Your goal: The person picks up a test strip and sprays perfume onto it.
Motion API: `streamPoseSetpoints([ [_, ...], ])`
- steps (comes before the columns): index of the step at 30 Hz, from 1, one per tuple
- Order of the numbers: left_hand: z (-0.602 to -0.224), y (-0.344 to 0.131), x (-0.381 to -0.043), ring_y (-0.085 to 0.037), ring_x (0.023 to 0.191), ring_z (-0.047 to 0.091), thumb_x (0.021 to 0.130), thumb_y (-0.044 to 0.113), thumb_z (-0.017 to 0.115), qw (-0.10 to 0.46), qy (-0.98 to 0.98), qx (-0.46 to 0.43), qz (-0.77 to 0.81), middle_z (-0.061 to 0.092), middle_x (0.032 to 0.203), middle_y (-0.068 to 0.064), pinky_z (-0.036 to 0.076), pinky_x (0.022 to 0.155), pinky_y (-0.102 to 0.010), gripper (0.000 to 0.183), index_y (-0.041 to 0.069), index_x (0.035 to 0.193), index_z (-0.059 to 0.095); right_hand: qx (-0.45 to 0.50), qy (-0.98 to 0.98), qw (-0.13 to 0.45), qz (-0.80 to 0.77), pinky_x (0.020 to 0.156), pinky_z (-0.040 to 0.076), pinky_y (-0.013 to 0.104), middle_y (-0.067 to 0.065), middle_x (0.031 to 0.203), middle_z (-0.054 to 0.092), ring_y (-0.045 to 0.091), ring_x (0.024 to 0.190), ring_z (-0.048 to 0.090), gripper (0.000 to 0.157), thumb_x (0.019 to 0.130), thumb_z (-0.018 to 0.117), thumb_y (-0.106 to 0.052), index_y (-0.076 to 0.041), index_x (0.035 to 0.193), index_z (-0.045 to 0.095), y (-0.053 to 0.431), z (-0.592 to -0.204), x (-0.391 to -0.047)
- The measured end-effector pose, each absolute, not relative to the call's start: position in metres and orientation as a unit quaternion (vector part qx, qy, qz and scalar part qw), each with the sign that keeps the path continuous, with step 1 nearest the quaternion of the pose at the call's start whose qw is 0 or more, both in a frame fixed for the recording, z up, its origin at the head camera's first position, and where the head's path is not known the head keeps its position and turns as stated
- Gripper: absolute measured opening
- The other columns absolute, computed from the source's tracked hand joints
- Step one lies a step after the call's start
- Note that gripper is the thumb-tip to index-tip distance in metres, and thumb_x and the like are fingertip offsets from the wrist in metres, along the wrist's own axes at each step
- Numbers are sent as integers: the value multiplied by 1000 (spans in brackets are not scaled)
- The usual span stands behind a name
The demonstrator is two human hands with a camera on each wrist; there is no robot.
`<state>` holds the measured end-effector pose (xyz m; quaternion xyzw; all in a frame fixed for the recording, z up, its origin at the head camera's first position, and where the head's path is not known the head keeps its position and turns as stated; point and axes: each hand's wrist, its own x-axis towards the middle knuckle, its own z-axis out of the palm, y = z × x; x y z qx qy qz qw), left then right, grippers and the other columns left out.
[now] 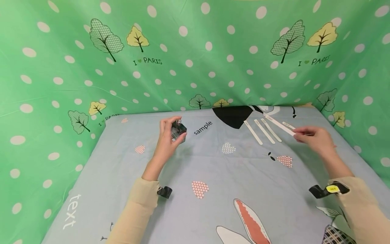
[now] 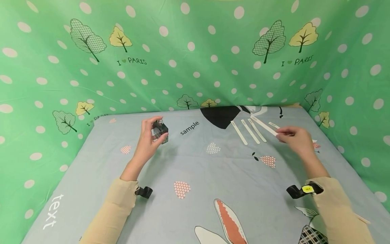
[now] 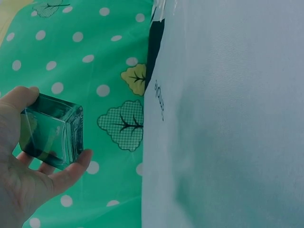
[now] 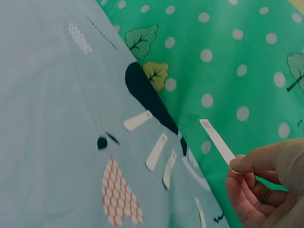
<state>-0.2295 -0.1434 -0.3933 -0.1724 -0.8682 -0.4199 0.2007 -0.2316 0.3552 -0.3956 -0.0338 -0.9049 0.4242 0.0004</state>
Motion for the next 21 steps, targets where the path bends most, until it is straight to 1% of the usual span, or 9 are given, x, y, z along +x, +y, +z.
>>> streamPoseSetpoints([
  [1, -393, -143, -229, -32, 120, 46, 94, 15, 69, 200, -868, -173, -420, 36, 135, -19, 50, 101, -53, 57, 20, 144, 41, -35, -904, 0, 426, 106, 47, 31, -36, 74, 61, -15, 70, 61, 40, 95, 67, -35, -3, 120, 67, 358, -397, -231],
  [2, -393, -143, -229, -32, 121, 46, 94, 15, 69, 200, -868, -172, -420, 36, 135, -19, 50, 101, -53, 58, 20, 144, 41, -38, -906, 2, 422, 85, 54, 21, -36, 76, 60, -14, 70, 61, 42, 95, 67, -35, -2, 121, 67, 360, -398, -230],
  [3, -393, -144, -230, -32, 121, 46, 94, 15, 70, 200, -869, -173, -419, 36, 135, -19, 50, 101, -53, 58, 20, 144, 41, -40, -908, 4, 417, 66, 52, 16, -37, 77, 60, -14, 71, 62, 43, 95, 67, -35, -1, 121, 67, 363, -400, -230],
  [6, -394, -143, -230, -33, 121, 46, 93, 15, 70, 199, -869, -174, -419, 35, 135, -19, 50, 101, -53, 59, 21, 144, 40, -50, -908, 6, 416, 64, 51, 13, -38, 76, 59, -14, 70, 61, 41, 95, 67, -33, 0, 120, 67, 371, -404, -227],
  [8, -394, -143, -231, -33, 121, 46, 93, 15, 70, 199, -868, -175, -419, 35, 136, -19, 51, 101, -53, 59, 21, 144, 40, -56, -910, 7, 410, 63, 50, 13, -39, 75, 58, -15, 69, 60, 39, 95, 67, -34, -3, 118, 69, 376, -407, -226],
  [11, -395, -143, -231, -33, 120, 47, 93, 15, 70, 198, -868, -175, -420, 35, 135, -19, 51, 100, -54, 59, 21, 143, 41, -61, -909, 13, 411, 62, 49, 12, -40, 74, 57, -16, 69, 59, 30, 95, 68, -31, -8, 113, 72, 384, -412, -225],
  [15, -395, -142, -230, -33, 120, 47, 94, 14, 70, 198, -870, -175, -417, 36, 134, -19, 51, 100, -53, 58, 21, 144, 41, -64, -902, 27, 425, 62, 48, 8, -47, 79, 53, -20, 71, 56, 18, 93, 70, -27, -14, 105, 77, 393, -418, -224],
  [17, -395, -142, -231, -33, 120, 47, 94, 14, 70, 199, -870, -175, -416, 36, 134, -19, 51, 101, -53, 58, 21, 144, 41, -66, -901, 33, 427, 63, 46, 5, -52, 82, 50, -24, 73, 53, 19, 92, 71, -27, -14, 104, 77, 397, -421, -224],
  [21, -396, -142, -231, -33, 120, 47, 93, 15, 70, 198, -870, -175, -416, 35, 134, -19, 50, 101, -53, 59, 21, 144, 41, -79, -910, 29, 405, 64, 42, 6, -55, 81, 45, -27, 76, 45, 29, 92, 71, -32, -7, 107, 76, 403, -425, -224],
])
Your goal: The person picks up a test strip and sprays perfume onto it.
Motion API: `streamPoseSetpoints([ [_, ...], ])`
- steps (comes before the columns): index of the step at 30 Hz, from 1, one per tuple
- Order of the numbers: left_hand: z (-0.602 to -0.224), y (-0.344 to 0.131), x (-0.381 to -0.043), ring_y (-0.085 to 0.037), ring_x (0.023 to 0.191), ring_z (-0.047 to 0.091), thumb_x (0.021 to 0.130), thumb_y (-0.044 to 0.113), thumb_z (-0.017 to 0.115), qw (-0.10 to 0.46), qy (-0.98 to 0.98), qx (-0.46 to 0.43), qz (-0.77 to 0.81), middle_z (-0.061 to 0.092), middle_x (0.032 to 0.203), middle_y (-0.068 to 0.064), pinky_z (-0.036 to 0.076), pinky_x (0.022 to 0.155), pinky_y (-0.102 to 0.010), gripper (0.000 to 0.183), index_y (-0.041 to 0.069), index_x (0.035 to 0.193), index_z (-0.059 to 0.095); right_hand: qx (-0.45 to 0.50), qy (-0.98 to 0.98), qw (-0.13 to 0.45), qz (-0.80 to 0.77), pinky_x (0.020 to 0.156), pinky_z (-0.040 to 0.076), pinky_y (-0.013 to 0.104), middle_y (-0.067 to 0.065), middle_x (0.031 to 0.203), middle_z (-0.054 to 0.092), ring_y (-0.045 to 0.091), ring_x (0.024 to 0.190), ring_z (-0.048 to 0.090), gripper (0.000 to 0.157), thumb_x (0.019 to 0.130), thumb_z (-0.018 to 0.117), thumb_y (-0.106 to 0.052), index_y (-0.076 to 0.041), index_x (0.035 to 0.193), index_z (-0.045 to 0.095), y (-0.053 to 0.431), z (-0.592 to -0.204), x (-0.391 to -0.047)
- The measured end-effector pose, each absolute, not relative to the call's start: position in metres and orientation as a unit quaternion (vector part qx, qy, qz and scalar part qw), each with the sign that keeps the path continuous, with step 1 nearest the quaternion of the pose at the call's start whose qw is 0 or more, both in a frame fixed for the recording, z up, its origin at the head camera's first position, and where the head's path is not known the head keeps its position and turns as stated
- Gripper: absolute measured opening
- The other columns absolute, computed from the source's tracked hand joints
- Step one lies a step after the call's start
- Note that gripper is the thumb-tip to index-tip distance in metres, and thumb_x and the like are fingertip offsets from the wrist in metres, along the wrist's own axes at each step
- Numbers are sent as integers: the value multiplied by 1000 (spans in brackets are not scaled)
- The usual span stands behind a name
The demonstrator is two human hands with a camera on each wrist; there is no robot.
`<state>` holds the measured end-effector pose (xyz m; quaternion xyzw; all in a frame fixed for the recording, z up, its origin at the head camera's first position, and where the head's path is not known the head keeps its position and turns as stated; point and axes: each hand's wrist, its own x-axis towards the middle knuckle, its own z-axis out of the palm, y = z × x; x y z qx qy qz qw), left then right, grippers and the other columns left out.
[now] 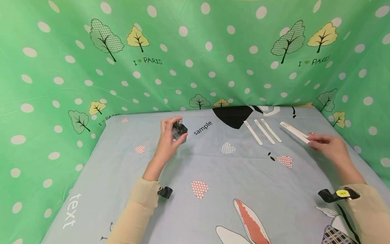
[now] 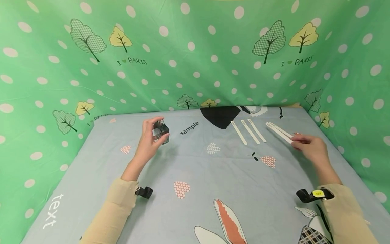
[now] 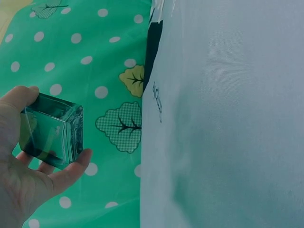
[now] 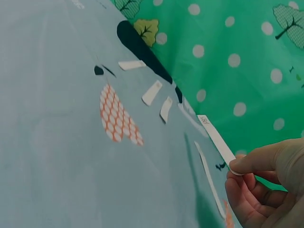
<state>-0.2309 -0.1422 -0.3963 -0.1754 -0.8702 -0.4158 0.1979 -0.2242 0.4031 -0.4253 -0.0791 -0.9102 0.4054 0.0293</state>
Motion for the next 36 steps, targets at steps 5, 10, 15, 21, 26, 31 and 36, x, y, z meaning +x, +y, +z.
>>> streamPoseSetpoints([
  [5, -397, -142, -231, -34, 120, 47, 94, 14, 70, 200, -869, -179, -416, 36, 134, -20, 50, 100, -56, 58, 21, 144, 40, -112, -917, 11, 382, 62, 43, 12, -46, 75, 44, -20, 74, 43, 30, 92, 70, -37, -10, 104, 76, 409, -430, -225],
  [10, -397, -141, -230, -34, 121, 47, 94, 14, 69, 199, -869, -177, -417, 36, 134, -19, 50, 102, -55, 58, 21, 144, 41, -128, -902, 0, 411, 60, 48, 11, -42, 73, 49, -18, 68, 51, 7, 92, 71, -29, -25, 93, 76, 412, -436, -226],
  [15, -397, -141, -229, -34, 122, 47, 94, 15, 69, 194, -871, -170, -418, 36, 135, -19, 50, 102, -54, 58, 21, 144, 41, -145, -893, -7, 425, 58, 50, 13, -40, 71, 49, -15, 64, 56, 9, 93, 70, -26, -34, 87, 71, 412, -439, -227],
  [21, -398, -142, -230, -34, 122, 48, 94, 15, 70, 192, -870, -169, -422, 35, 135, -19, 50, 102, -53, 58, 21, 144, 41, -163, -892, -11, 420, 58, 50, 13, -40, 72, 46, -14, 64, 56, 5, 93, 70, -26, -24, 96, 73, 409, -440, -229],
  [26, -398, -142, -231, -34, 122, 48, 94, 16, 70, 188, -869, -165, -427, 35, 135, -19, 51, 101, -53, 58, 22, 144, 41, -168, -887, -20, 430, 58, 50, 14, -40, 74, 46, -12, 65, 56, 5, 92, 71, -31, -35, 88, 71, 409, -441, -230],
  [31, -398, -143, -230, -34, 122, 48, 94, 16, 69, 187, -869, -164, -427, 35, 135, -19, 51, 101, -53, 58, 22, 144, 40, -169, -883, -20, 437, 58, 50, 13, -35, 83, 48, -14, 66, 56, 10, 91, 72, -34, -40, 83, 71, 411, -443, -233],
  [36, -399, -143, -231, -34, 121, 49, 94, 16, 69, 186, -870, -165, -426, 35, 136, -19, 52, 100, -53, 58, 23, 144, 40, -168, -882, -15, 440, 58, 51, 12, -37, 82, 47, -16, 67, 54, 12, 92, 70, -30, -38, 84, 71, 411, -445, -236],
])
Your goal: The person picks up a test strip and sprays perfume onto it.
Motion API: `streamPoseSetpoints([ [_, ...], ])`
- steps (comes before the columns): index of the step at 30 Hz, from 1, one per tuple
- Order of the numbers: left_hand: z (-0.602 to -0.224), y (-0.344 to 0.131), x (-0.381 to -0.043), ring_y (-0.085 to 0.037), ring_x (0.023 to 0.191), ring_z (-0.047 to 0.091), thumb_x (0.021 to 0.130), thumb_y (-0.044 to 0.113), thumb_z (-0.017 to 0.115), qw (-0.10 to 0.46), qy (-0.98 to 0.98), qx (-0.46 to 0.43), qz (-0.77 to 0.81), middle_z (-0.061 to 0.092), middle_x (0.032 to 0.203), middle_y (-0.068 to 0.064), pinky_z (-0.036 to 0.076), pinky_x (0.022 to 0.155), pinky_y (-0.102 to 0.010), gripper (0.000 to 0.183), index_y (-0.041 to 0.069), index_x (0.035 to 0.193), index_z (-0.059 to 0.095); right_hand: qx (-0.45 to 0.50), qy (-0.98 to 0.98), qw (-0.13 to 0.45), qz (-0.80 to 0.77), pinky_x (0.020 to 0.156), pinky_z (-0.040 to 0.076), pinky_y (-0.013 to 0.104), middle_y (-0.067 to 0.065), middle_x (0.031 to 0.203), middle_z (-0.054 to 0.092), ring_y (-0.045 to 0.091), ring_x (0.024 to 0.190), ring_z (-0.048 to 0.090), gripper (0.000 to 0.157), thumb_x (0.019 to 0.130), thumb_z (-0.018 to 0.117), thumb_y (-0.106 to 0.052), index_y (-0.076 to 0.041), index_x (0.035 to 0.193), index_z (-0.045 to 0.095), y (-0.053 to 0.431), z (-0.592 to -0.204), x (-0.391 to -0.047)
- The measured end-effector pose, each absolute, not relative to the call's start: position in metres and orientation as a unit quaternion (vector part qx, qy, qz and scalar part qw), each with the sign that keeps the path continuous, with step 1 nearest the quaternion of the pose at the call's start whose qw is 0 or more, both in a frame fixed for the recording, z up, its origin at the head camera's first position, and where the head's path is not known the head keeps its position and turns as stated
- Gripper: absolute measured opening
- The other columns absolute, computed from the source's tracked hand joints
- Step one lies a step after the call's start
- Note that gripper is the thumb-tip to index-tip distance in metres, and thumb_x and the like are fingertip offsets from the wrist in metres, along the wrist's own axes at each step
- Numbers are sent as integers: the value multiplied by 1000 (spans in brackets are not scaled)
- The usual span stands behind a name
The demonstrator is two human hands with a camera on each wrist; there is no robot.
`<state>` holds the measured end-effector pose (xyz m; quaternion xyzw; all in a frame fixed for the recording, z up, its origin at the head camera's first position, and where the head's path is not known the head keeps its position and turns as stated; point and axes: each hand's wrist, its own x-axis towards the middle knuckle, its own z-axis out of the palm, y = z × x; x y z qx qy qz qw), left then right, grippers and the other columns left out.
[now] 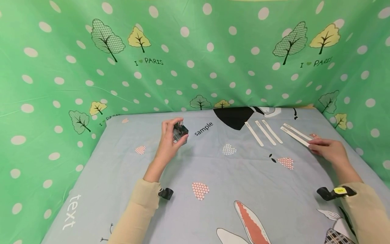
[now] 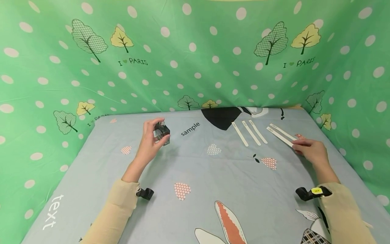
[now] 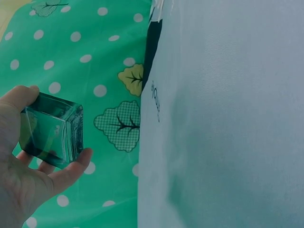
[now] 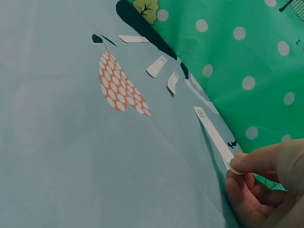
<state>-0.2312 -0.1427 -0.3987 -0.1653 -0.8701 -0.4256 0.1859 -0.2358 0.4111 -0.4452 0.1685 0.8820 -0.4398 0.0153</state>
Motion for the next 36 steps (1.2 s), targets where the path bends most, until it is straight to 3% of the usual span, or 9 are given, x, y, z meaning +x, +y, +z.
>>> streamPoseSetpoints([
  [4, -399, -143, -231, -34, 121, 49, 94, 16, 69, 186, -870, -167, -426, 35, 135, -19, 52, 100, -53, 58, 23, 144, 40, 171, 879, 10, -444, 58, 53, 12, -40, 71, 48, -16, 65, 55, 9, 92, 69, -21, -20, 99, 75, 410, -447, -237],
  [7, -400, -142, -231, -34, 121, 49, 94, 16, 69, 187, -869, -168, -426, 35, 135, -19, 52, 99, -53, 58, 22, 144, 40, 173, 887, 6, -428, 58, 54, 12, -33, 75, 50, -15, 64, 55, 31, 94, 66, -17, 0, 120, 67, 409, -447, -238],
  [10, -400, -142, -230, -34, 121, 49, 95, 16, 69, 188, -869, -168, -425, 35, 135, -19, 52, 99, -53, 58, 23, 144, 40, 177, 893, 3, -413, 58, 54, 13, -26, 78, 51, -14, 63, 55, 42, 96, 63, -16, 8, 130, 58, 407, -447, -238],
  [17, -400, -142, -230, -34, 122, 49, 95, 16, 69, 190, -868, -169, -426, 35, 135, -19, 52, 99, -53, 57, 22, 144, 40, 180, 895, -13, -409, 56, 55, 16, -34, 68, 46, -11, 59, 57, 41, 97, 61, -17, 8, 129, 57, 408, -447, -234],
  [25, -399, -142, -230, -35, 122, 50, 95, 16, 69, 192, -869, -167, -424, 35, 135, -18, 53, 98, -53, 58, 23, 144, 40, 167, 900, -22, -402, 55, 55, 16, -30, 72, 48, -12, 60, 57, 42, 98, 61, -21, 9, 128, 58, 408, -447, -229],
  [36, -399, -142, -230, -34, 120, 49, 94, 17, 69, 191, -869, -168, -425, 35, 135, -18, 53, 95, -52, 58, 23, 144, 40, 156, 905, -20, -395, 56, 54, 17, -36, 70, 46, -10, 62, 58, 43, 98, 61, -27, 5, 127, 60, 400, -443, -229],
])
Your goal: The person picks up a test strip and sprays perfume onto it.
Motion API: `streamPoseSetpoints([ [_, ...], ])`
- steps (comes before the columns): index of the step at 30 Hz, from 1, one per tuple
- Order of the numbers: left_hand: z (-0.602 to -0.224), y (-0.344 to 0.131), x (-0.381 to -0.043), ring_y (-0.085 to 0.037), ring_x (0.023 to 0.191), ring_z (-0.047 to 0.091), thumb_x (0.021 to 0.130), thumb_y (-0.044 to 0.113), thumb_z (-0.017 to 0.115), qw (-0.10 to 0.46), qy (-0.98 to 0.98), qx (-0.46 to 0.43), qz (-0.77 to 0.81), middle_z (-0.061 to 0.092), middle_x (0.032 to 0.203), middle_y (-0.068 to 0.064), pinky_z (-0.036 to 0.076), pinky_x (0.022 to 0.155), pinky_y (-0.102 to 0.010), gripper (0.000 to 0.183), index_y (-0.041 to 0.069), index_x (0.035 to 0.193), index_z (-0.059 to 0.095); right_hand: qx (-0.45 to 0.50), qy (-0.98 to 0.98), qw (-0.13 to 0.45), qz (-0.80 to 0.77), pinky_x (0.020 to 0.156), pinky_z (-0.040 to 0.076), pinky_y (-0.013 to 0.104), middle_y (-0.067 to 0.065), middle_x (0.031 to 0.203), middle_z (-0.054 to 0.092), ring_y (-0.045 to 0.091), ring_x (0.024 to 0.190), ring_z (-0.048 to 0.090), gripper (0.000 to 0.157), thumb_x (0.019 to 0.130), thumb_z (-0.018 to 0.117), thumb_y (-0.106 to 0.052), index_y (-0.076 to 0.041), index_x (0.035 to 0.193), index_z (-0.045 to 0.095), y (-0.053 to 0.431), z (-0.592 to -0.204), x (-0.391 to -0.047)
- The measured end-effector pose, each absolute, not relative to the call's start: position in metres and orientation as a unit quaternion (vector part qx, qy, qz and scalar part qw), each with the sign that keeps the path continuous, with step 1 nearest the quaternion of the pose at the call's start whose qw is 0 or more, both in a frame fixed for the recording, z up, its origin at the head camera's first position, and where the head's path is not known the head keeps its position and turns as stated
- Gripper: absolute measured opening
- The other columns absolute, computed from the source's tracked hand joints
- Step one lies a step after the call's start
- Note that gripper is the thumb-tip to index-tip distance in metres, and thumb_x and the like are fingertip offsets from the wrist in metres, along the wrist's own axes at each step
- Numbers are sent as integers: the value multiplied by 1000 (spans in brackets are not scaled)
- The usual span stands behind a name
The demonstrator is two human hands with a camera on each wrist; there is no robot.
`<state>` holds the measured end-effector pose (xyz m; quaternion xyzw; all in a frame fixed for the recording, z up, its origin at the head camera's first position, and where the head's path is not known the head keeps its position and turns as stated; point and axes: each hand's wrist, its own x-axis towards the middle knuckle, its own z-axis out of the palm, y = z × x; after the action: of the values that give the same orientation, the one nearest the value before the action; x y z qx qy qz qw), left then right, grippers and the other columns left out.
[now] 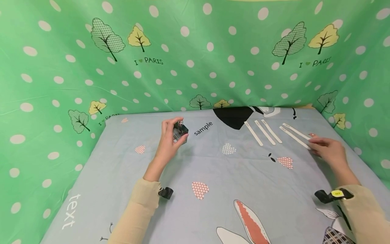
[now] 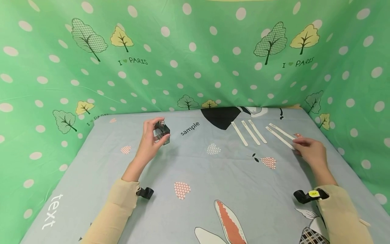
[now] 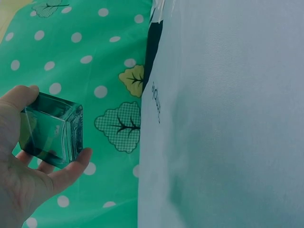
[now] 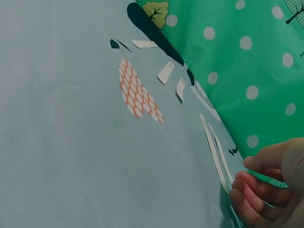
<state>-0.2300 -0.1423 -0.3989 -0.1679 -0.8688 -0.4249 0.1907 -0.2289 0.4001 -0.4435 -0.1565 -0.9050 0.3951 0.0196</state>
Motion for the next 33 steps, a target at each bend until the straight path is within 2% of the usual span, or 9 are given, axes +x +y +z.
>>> streamPoseSetpoints([
  [9, -398, -142, -230, -34, 121, 48, 94, 16, 70, 192, -869, -168, -425, 35, 134, -18, 52, 100, -53, 58, 22, 143, 41, -125, -905, 40, 405, 57, 54, 16, -38, 78, 46, -10, 63, 58, 41, 97, 64, -23, 8, 123, 63, 390, -442, -230],
  [15, -399, -142, -230, -33, 122, 48, 94, 16, 70, 189, -869, -167, -424, 35, 136, -18, 51, 100, -53, 59, 22, 144, 40, -129, -905, 44, 403, 59, 54, 14, -2, 112, 60, -14, 65, 56, 41, 97, 63, -25, 7, 123, 64, 377, -438, -230],
  [18, -399, -142, -230, -33, 122, 48, 94, 17, 70, 187, -870, -166, -425, 35, 136, -18, 51, 100, -53, 58, 23, 144, 40, -125, -910, 42, 394, 58, 53, 15, -9, 99, 64, -13, 64, 56, 41, 97, 64, -28, 5, 121, 65, 373, -436, -231],
  [20, -399, -142, -230, -33, 122, 48, 94, 17, 70, 187, -870, -165, -426, 35, 136, -18, 51, 101, -53, 58, 23, 144, 40, -117, -910, 38, 396, 94, 54, 24, -24, 82, 60, -12, 62, 56, 41, 97, 63, -30, 3, 121, 65, 371, -435, -232],
  [21, -399, -142, -231, -33, 122, 48, 94, 17, 70, 187, -870, -165, -426, 35, 136, -18, 51, 101, -53, 58, 23, 144, 41, -113, -908, 38, 401, 113, 42, 35, -30, 74, 57, -12, 62, 56, 41, 97, 64, -30, 3, 121, 65, 371, -435, -233],
  [25, -400, -143, -231, -33, 123, 48, 94, 17, 70, 188, -868, -165, -428, 35, 136, -18, 51, 101, -53, 58, 23, 144, 41, -103, -905, 31, 411, 113, 42, 35, -37, 68, 52, -11, 62, 56, 42, 97, 63, -31, 2, 122, 64, 366, -435, -235],
  [26, -400, -143, -231, -33, 123, 48, 94, 16, 70, 189, -868, -165, -428, 35, 136, -18, 51, 101, -53, 58, 23, 144, 41, -104, -906, 31, 409, 93, 53, 24, -38, 69, 51, -11, 63, 57, 41, 97, 63, -31, 2, 122, 64, 364, -436, -236],
  [28, -400, -143, -230, -33, 123, 48, 94, 16, 70, 190, -868, -165, -428, 35, 136, -18, 51, 101, -53, 58, 22, 144, 41, -106, -907, 28, 407, 58, 50, 16, -39, 72, 49, -11, 65, 58, 42, 97, 64, -32, 1, 123, 64, 360, -436, -237],
  [33, -400, -143, -229, -33, 122, 48, 94, 15, 69, 193, -868, -165, -426, 36, 135, -18, 51, 101, -53, 57, 22, 143, 41, -115, -902, 32, 415, 59, 49, 15, -39, 74, 49, -13, 66, 56, 44, 96, 65, -35, -1, 123, 65, 351, -439, -241],
])
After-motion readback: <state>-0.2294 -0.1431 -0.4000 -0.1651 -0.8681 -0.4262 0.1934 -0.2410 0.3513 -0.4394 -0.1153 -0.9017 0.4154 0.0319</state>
